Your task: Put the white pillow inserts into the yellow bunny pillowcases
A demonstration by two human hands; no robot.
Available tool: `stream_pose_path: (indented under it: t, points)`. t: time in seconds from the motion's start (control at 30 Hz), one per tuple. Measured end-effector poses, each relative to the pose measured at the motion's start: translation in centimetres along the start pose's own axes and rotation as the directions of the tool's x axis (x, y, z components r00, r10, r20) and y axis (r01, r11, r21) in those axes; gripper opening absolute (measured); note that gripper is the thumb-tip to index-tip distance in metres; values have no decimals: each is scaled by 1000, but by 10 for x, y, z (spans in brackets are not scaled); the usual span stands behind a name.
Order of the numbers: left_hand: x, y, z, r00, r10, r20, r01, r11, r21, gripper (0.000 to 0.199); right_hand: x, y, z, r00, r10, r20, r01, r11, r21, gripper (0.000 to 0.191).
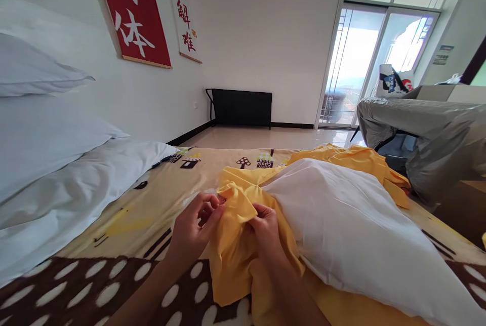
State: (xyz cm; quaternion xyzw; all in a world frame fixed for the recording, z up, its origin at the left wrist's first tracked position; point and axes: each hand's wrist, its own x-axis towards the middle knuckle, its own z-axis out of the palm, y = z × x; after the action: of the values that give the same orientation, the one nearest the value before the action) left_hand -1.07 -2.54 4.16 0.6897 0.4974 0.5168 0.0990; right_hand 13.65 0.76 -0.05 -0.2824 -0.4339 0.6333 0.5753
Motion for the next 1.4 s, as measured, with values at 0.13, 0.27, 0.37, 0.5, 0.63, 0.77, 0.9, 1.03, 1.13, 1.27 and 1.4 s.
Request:
stream_pose_path:
  t: [0.13,0.27,0.37,0.5,0.63,0.77,0.9,1.03,1.13,1.27,1.4]
  points:
    - [-5,16,-1,980,125,157,-139,987,81,10,-11,-7,6,994,-109,9,109,987,-117,11]
    - [-5,19,-1,987,12,162,-26,996,86,12,-18,-13,12,971,-224,86,239,938,-253,7]
    - [-4,16,0,976,-55,210,17,984,177,26,-19,-13,15,953,-280,113,301,912,-278,7]
    - [-3,9,3,974,-26,225,-34,965,258,32,-19,-12,17,959,-267,99,284,924,-256,8]
    - [-2,4,2,975,132,177,-158,977,140,30,-19,-10,18,967,-218,129,242,943,-226,13]
    - [-3,3,-1,997,20,71,-15,997,-81,31,-18,-2,16,967,-214,140,246,927,-282,16]
    - [1,4,-2,976,-89,200,144,951,-275,29,-15,-2,14,957,-246,156,287,889,-358,19]
    - [7,5,-9,926,34,375,53,974,-220,12,-14,-4,14,958,-235,165,276,913,-300,18]
    - [9,5,-13,933,-20,360,62,992,-105,8,-14,-2,15,954,-252,164,293,901,-320,15]
    - [8,5,-11,940,-155,302,136,987,84,14,-15,1,16,937,-280,210,343,852,-396,11]
    - [4,11,-9,948,-122,295,73,982,173,16,-16,-1,16,922,-307,236,386,792,-474,13]
